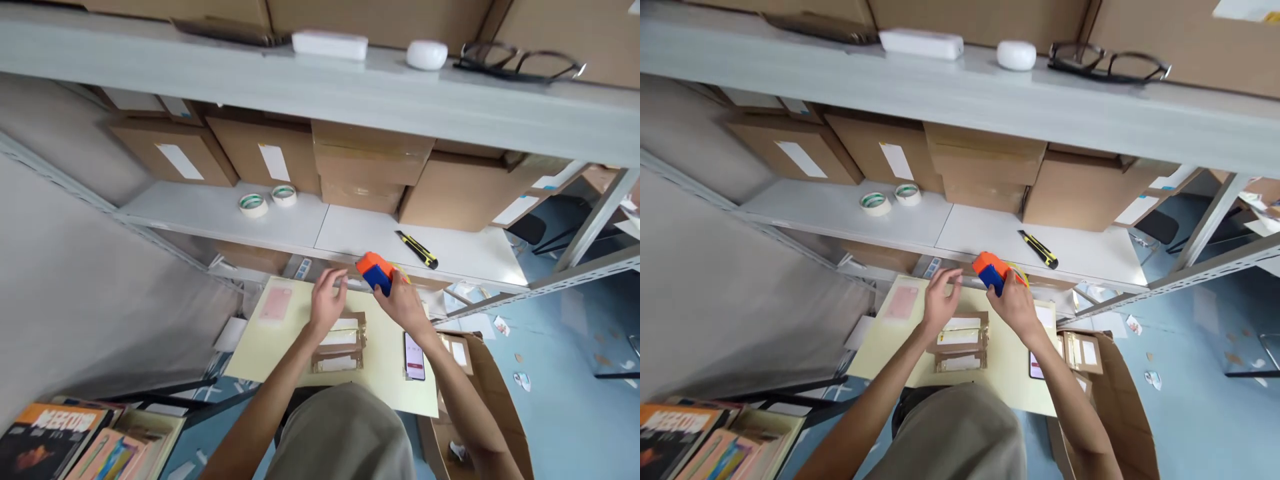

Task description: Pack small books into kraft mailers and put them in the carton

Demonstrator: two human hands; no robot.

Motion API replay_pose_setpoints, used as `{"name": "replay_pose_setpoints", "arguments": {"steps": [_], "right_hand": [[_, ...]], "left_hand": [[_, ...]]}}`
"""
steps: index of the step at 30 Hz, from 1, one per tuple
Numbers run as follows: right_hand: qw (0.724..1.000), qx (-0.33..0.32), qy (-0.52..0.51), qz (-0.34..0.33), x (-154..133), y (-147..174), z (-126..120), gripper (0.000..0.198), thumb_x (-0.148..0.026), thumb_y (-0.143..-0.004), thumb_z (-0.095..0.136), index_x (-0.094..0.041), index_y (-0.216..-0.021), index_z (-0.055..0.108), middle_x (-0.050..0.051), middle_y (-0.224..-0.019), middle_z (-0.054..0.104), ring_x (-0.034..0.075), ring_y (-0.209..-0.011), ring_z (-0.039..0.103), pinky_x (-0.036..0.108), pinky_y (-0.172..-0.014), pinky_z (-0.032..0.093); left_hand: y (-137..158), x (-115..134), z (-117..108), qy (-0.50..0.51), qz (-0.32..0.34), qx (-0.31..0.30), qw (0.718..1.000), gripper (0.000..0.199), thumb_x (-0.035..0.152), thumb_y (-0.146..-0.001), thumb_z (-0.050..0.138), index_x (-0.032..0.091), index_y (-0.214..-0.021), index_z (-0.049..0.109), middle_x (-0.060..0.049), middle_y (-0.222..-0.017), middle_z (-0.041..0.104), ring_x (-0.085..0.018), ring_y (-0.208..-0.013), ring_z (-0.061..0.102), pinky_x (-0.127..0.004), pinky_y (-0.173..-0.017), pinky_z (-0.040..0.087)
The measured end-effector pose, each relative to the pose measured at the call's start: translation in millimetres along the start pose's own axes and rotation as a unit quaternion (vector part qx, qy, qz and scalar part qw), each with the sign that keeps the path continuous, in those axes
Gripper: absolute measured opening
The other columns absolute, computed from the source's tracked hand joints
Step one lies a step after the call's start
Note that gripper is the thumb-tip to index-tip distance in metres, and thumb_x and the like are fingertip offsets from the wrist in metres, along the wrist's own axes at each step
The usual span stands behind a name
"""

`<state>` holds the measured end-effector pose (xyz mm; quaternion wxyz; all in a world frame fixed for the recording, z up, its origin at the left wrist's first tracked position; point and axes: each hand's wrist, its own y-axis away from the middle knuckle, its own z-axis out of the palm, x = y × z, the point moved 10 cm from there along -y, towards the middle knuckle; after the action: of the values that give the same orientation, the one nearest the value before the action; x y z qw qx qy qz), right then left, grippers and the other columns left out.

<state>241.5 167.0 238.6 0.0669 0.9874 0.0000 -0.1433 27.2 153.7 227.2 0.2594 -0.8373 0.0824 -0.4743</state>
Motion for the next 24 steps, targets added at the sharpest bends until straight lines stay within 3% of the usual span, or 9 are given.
{"name": "replay_pose_setpoints", "arguments": {"steps": [3,8,13,17,20,22,24], "right_hand": [[0.997,0.058,0.007,-0.055,-39,-37,-33,0.051,-0.037,-0.109,0.054,-0.006,-0.149,0.046,0.024,-0.121,0.079,0.036,-0.111,0.076,0.038,-0.096,0.051],[0.989,0.095,0.063,-0.096,-73,-95,-40,0.038,-0.025,-0.11,0.049,-0.004,-0.141,0.054,0.029,-0.125,0.077,0.036,-0.123,0.071,0.044,-0.117,0.039],[0.985,0.102,0.075,-0.114,-74,-127,-19,0.048,-0.021,-0.11,0.043,-0.001,-0.153,0.051,0.029,-0.141,0.069,0.036,-0.137,0.06,0.048,-0.124,0.032],[0.975,0.178,0.047,-0.126,-60,-105,-7,0.056,-0.019,-0.111,0.035,-0.004,-0.164,0.043,0.027,-0.164,0.051,0.037,-0.154,0.043,0.051,-0.127,0.031],[0.972,0.197,-0.002,-0.129,-39,-55,30,0.056,-0.025,-0.113,0.03,-0.009,-0.166,0.042,0.025,-0.172,0.042,0.036,-0.159,0.039,0.052,-0.127,0.036],[0.985,0.124,-0.024,-0.121,-25,-18,81,0.058,-0.032,-0.115,0.031,-0.008,-0.167,0.04,0.028,-0.169,0.045,0.037,-0.155,0.046,0.051,-0.123,0.042],[0.998,-0.008,-0.023,-0.064,-6,17,145,0.061,-0.039,-0.115,0.036,-0.006,-0.166,0.039,0.031,-0.162,0.053,0.038,-0.142,0.061,0.047,-0.112,0.052]], "left_hand": [[-37,30,22,0.001,0.041,-0.03,0.999,0.032,0.025,-0.108,0.055,0.025,-0.136,0.072,-0.011,-0.131,0.075,-0.025,-0.126,0.072,-0.042,-0.115,0.058],[-54,29,41,-0.018,0.042,-0.054,0.997,0.047,0.021,-0.105,0.056,0.025,-0.15,0.066,-0.012,-0.145,0.073,-0.028,-0.136,0.069,-0.047,-0.121,0.056],[-18,0,40,-0.025,-0.002,-0.07,0.997,0.047,0.027,-0.106,0.057,0.026,-0.153,0.064,-0.011,-0.148,0.072,-0.029,-0.137,0.069,-0.048,-0.12,0.057],[44,-67,26,-0.044,-0.098,-0.081,0.991,0.047,0.03,-0.104,0.06,0.024,-0.151,0.064,-0.012,-0.148,0.073,-0.03,-0.135,0.071,-0.048,-0.12,0.056],[114,-135,2,-0.072,-0.219,-0.081,0.97,0.046,0.029,-0.101,0.063,0.02,-0.147,0.065,-0.015,-0.148,0.073,-0.031,-0.135,0.071,-0.047,-0.12,0.055],[165,-175,-17,-0.109,-0.32,-0.071,0.938,0.046,0.032,-0.099,0.067,0.018,-0.142,0.067,-0.018,-0.142,0.075,-0.034,-0.131,0.073,-0.047,-0.114,0.057],[205,-199,-25,-0.134,-0.393,-0.08,0.906,0.044,0.037,-0.098,0.07,0.017,-0.138,0.068,-0.019,-0.134,0.078,-0.035,-0.123,0.076,-0.045,-0.106,0.06]]}}
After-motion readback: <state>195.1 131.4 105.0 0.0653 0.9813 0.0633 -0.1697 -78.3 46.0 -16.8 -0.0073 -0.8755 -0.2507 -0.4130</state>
